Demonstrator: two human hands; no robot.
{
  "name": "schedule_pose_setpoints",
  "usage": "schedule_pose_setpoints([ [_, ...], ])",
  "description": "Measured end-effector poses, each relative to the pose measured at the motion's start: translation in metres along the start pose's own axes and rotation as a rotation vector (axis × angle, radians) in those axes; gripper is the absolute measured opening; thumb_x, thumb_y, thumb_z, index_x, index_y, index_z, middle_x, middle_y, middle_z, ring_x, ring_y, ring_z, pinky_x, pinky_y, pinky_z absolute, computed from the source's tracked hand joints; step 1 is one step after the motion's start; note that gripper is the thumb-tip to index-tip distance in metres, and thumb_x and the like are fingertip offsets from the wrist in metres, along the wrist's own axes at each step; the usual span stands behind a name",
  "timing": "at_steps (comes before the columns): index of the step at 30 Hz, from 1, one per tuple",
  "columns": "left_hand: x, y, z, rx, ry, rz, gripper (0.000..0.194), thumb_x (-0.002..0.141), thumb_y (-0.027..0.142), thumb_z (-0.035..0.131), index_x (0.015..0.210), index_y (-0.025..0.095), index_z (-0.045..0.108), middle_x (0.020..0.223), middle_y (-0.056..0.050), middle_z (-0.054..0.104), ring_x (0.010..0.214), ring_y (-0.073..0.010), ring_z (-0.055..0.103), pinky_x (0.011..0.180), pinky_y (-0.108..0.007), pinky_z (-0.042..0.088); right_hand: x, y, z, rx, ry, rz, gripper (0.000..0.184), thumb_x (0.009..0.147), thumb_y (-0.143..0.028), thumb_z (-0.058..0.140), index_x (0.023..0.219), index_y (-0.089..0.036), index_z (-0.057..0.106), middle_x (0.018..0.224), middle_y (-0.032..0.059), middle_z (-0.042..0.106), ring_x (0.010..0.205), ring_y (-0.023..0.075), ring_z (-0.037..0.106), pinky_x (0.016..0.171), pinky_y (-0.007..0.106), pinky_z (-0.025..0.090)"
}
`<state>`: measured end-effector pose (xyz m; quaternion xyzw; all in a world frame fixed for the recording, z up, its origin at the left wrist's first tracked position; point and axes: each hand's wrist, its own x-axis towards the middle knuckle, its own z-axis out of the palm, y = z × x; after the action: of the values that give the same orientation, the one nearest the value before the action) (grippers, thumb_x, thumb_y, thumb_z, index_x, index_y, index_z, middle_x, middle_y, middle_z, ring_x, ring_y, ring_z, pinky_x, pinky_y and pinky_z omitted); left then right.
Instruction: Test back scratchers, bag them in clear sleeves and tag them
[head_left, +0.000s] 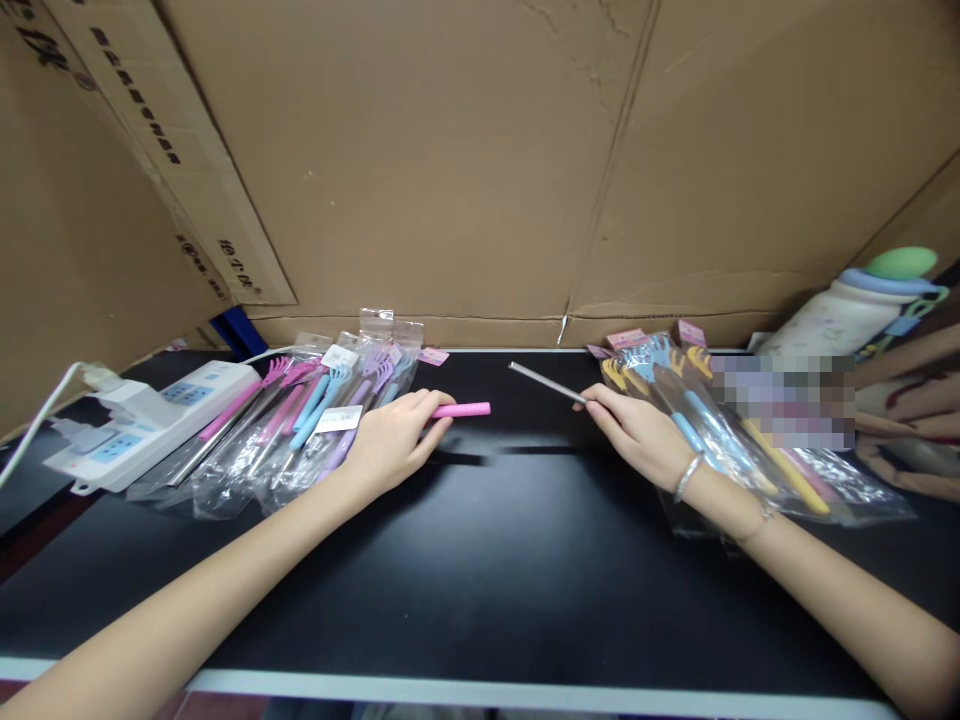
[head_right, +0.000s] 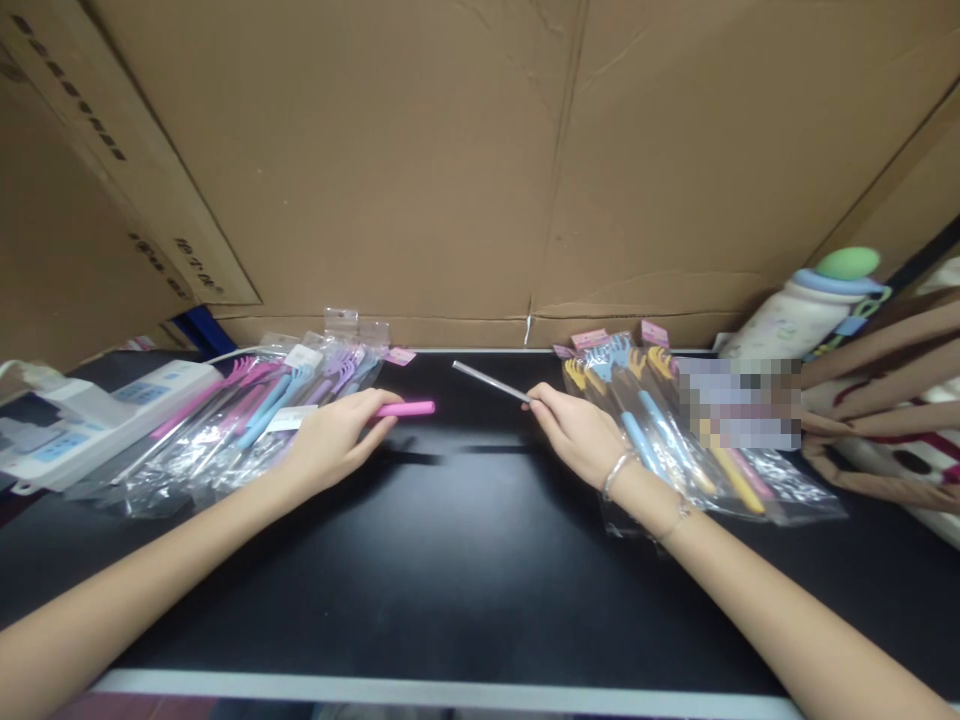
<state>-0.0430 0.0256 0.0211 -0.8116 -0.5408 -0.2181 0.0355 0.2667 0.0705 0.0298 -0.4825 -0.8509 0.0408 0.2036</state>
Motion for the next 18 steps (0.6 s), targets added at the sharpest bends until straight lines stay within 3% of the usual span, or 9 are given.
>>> schedule_pose_setpoints([
  [6,-0.002,0.000,0.008,-0.061,-0.026,-0.122,0.025,0.096,0.037,0.032,0.107,0.022,0.049,0.084,0.000,0.067,0.076,-0.0193,0.064,0.062,-0.026,0.040,-0.003,-0.005,0.012,0.117,0.091,0.034,0.027,0.096,-0.038,0.030,0.095,-0.023,0.052,0.077,0.0016,0.064,0.066,0.0165,0.060,0.061,0.027,0.040],
  [11,-0.002,0.002,0.012,-0.358,-0.076,-0.170,0.020,0.095,0.037,0.032,0.107,0.023,0.039,0.086,0.002,0.069,0.077,-0.0177,0.065,0.069,-0.027,0.043,-0.003,-0.008,0.016,0.531,0.121,0.053,0.030,0.097,-0.046,0.029,0.094,-0.022,0.046,0.059,-0.0041,0.052,0.051,0.0119,0.051,0.057,0.025,0.041],
  [15,-0.002,0.003,0.013,-0.484,-0.100,-0.157,0.018,0.094,0.039,0.034,0.104,0.023,0.038,0.089,0.001,0.070,0.073,-0.0162,0.064,0.071,-0.027,0.043,-0.001,-0.010,0.017,0.855,0.074,0.084,0.031,0.091,-0.054,0.039,0.094,-0.023,0.041,0.062,-0.0035,0.057,0.054,0.0128,0.054,0.054,0.026,0.044],
  [18,-0.001,0.003,0.013,-0.507,-0.113,-0.155,0.019,0.094,0.039,0.036,0.104,0.024,0.039,0.090,0.002,0.070,0.071,-0.0153,0.064,0.070,-0.026,0.043,0.001,-0.010,0.016,0.930,0.045,0.095,0.034,0.089,-0.056,0.043,0.092,-0.023,0.042,0.062,-0.0017,0.060,0.055,0.0131,0.055,0.054,0.026,0.044],
])
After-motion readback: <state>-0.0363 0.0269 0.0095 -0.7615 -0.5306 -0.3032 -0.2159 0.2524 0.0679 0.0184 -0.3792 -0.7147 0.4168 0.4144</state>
